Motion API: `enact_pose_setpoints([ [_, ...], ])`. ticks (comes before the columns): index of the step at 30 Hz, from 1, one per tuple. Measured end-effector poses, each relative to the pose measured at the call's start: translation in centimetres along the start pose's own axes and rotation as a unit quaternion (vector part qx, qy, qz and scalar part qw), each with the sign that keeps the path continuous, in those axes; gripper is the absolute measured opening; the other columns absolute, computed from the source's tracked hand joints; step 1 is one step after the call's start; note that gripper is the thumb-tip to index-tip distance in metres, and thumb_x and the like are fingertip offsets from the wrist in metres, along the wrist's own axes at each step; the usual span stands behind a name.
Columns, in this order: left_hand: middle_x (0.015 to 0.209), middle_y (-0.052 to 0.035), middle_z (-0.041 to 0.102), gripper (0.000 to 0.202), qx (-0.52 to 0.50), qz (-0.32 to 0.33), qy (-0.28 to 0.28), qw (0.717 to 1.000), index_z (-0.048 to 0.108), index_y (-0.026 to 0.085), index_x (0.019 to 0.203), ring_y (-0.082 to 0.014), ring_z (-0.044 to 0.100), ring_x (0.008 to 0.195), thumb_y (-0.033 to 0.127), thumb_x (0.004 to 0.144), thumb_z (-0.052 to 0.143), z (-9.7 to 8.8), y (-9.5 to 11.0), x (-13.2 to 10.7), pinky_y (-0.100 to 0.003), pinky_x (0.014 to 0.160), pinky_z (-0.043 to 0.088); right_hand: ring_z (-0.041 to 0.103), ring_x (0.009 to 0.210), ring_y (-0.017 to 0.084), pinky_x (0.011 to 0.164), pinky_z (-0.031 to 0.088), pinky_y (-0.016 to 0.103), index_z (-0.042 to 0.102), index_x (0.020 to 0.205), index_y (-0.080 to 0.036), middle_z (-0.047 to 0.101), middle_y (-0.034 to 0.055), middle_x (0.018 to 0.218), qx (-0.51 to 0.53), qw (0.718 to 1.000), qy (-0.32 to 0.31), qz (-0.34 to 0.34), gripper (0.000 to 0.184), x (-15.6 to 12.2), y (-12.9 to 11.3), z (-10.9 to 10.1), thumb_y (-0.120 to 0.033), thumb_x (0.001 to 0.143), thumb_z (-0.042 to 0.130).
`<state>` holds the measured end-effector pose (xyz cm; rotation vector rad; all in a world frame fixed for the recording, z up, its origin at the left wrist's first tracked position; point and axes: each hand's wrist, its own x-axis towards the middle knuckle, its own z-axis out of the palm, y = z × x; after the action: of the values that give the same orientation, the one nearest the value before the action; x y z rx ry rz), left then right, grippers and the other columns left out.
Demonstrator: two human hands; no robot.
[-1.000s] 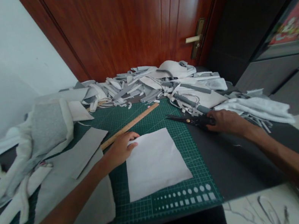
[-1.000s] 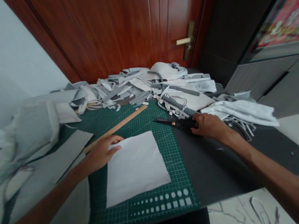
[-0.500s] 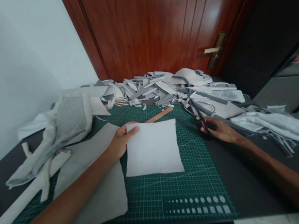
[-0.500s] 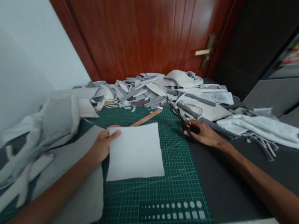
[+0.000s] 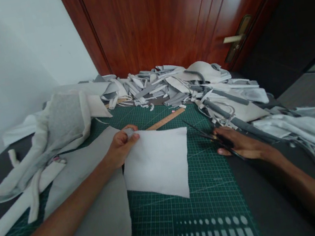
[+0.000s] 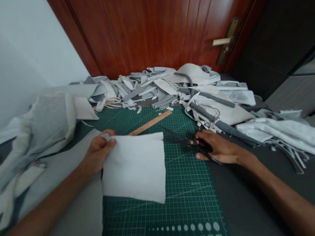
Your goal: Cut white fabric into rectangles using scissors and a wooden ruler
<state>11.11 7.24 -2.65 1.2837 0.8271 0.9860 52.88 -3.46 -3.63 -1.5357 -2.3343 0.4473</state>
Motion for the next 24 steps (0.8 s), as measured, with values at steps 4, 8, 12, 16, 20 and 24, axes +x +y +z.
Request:
enact_pose_setpoints([
  [4, 0.059, 0.0071, 0.053, 0.050, 0.047, 0.026, -0.001, 0.999, 0.054, 0.024, 0.081, -0.0089, 0.044, 0.039, 0.054, 0.070, 0.093, 0.3, 0.1, -0.2, -0.019, 0.034, 0.034, 0.068, 0.097, 0.033, 0.085, 0.059, 0.046, 0.064, 0.101, -0.025, 0.071, 0.0117, 0.104, -0.038, 0.999, -0.029, 0.003, 0.039, -0.7, -0.6, -0.6, -0.063, 0.093, 0.064],
  [8, 0.061, 0.0052, 0.053, 0.042, 0.105, 0.050, 0.005, 0.993, 0.057, 0.024, 0.079, -0.0096, 0.045, 0.041, 0.050, 0.073, 0.089, 0.2, -0.1, -0.2, -0.020, 0.034, 0.034, 0.066, 0.092, 0.031, 0.081, 0.056, 0.044, 0.062, 0.097, -0.024, 0.069, 0.0111, 0.100, -0.042, 0.998, -0.038, 0.000, 0.040, -0.9, -0.8, -0.8, -0.063, 0.091, 0.066],
  [12, 0.062, 0.0030, 0.054, 0.030, 0.175, 0.092, -0.002, 0.980, 0.064, 0.023, 0.080, -0.0107, 0.045, 0.042, 0.047, 0.080, 0.083, 0.2, -0.2, -0.2, -0.021, 0.035, 0.033, 0.062, 0.087, 0.028, 0.081, 0.052, 0.044, 0.061, 0.093, -0.024, 0.065, 0.0089, 0.094, -0.025, 0.998, -0.054, -0.001, 0.044, -0.8, -1.2, -1.1, -0.067, 0.090, 0.067],
  [16, 0.075, -0.0010, 0.062, 0.037, 0.228, 0.139, -0.011, 0.964, 0.061, 0.019, 0.067, -0.0063, 0.042, 0.043, 0.044, 0.086, 0.080, 0.3, -0.2, -0.5, -0.020, 0.034, 0.027, 0.060, 0.086, 0.028, 0.081, 0.049, 0.043, 0.062, 0.093, -0.023, 0.064, 0.0081, 0.093, -0.027, 0.997, -0.069, 0.006, 0.043, -0.8, -1.6, -1.2, -0.066, 0.089, 0.069],
  [20, 0.071, 0.0004, 0.061, 0.045, 0.241, 0.157, -0.025, 0.957, 0.060, 0.018, 0.064, -0.0050, 0.039, 0.043, 0.049, 0.090, 0.079, 0.4, -0.3, -0.5, -0.017, 0.034, 0.025, 0.060, 0.085, 0.027, 0.080, 0.047, 0.042, 0.062, 0.092, -0.023, 0.064, 0.0079, 0.092, -0.035, 0.998, -0.060, 0.005, 0.045, -0.9, -1.7, -1.0, -0.067, 0.088, 0.071],
  [24, 0.072, -0.0004, 0.063, 0.046, 0.249, 0.167, -0.021, 0.954, 0.060, 0.018, 0.063, -0.0060, 0.042, 0.045, 0.050, 0.089, 0.080, 0.5, -0.3, -0.5, -0.017, 0.036, 0.028, 0.059, 0.079, 0.025, 0.078, 0.046, 0.041, 0.062, 0.087, -0.024, 0.064, 0.0065, 0.086, -0.032, 0.998, -0.056, -0.008, 0.047, -0.9, -1.8, -1.0, -0.070, 0.088, 0.070],
])
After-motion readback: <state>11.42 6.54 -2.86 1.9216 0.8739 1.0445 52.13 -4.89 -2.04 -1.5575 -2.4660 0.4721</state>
